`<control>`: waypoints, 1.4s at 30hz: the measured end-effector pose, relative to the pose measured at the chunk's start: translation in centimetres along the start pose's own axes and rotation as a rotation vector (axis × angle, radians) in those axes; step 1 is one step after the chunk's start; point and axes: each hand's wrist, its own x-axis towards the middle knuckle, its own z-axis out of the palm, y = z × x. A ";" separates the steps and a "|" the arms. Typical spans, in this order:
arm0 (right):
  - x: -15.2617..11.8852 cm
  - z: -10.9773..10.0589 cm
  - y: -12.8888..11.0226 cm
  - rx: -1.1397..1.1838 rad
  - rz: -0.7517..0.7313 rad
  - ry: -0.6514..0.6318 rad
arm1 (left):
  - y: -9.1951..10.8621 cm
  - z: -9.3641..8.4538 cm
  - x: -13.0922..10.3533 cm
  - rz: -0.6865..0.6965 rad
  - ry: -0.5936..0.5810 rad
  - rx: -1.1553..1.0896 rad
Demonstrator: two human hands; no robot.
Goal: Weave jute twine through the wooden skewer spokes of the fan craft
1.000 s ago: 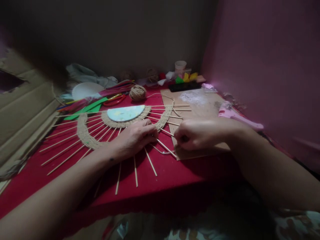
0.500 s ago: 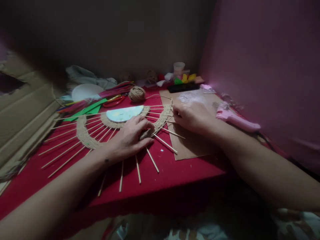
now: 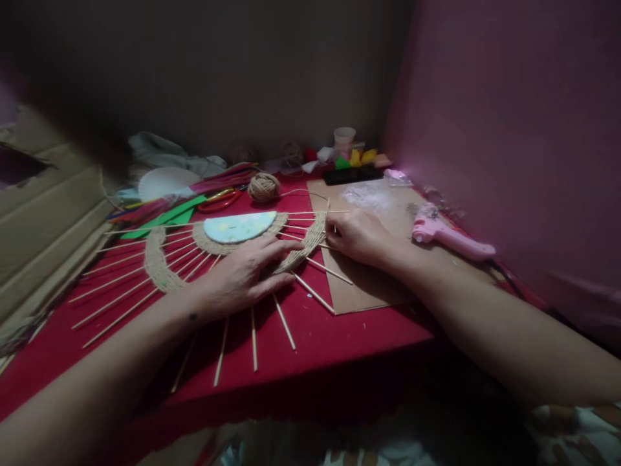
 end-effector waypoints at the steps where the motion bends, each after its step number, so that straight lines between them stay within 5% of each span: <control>1: -0.1 0.0 0.1 0.009 -0.023 0.007 | -0.1 0.1 0.0 0.002 0.012 0.025; 4: -0.3 0.0 0.4 0.043 -0.080 0.020 | -0.3 0.2 0.3 0.037 0.011 0.137; 8: -0.2 0.1 0.8 0.055 -0.107 0.039 | 0.4 -1.4 1.1 0.040 -0.151 0.207; 13: 0.0 0.3 0.9 0.049 -0.093 0.035 | 2.2 -3.9 3.4 -0.171 -0.367 0.307; 15: 0.0 0.3 0.9 0.045 -0.064 0.029 | 2.4 -3.6 4.3 -0.165 -0.340 0.348; 20: -0.1 -0.3 0.7 0.047 -0.043 -0.003 | 1.5 -0.6 5.4 0.036 -0.049 0.253; 25: -0.4 -1.7 0.8 0.014 -0.022 -0.061 | 0.6 1.0 5.4 -0.037 0.065 -0.002; 29: -0.8 -3.6 1.5 0.156 -0.064 -0.111 | 0.6 1.1 5.2 -0.063 0.060 -0.079; 35: -1.9 -5.6 2.7 0.261 -0.131 -0.370 | 0.4 1.0 5.3 -0.083 0.081 -0.126; 42: -3.3 -6.2 3.3 0.216 -0.051 -0.522 | -0.4 0.3 6.8 -0.115 -0.129 -0.057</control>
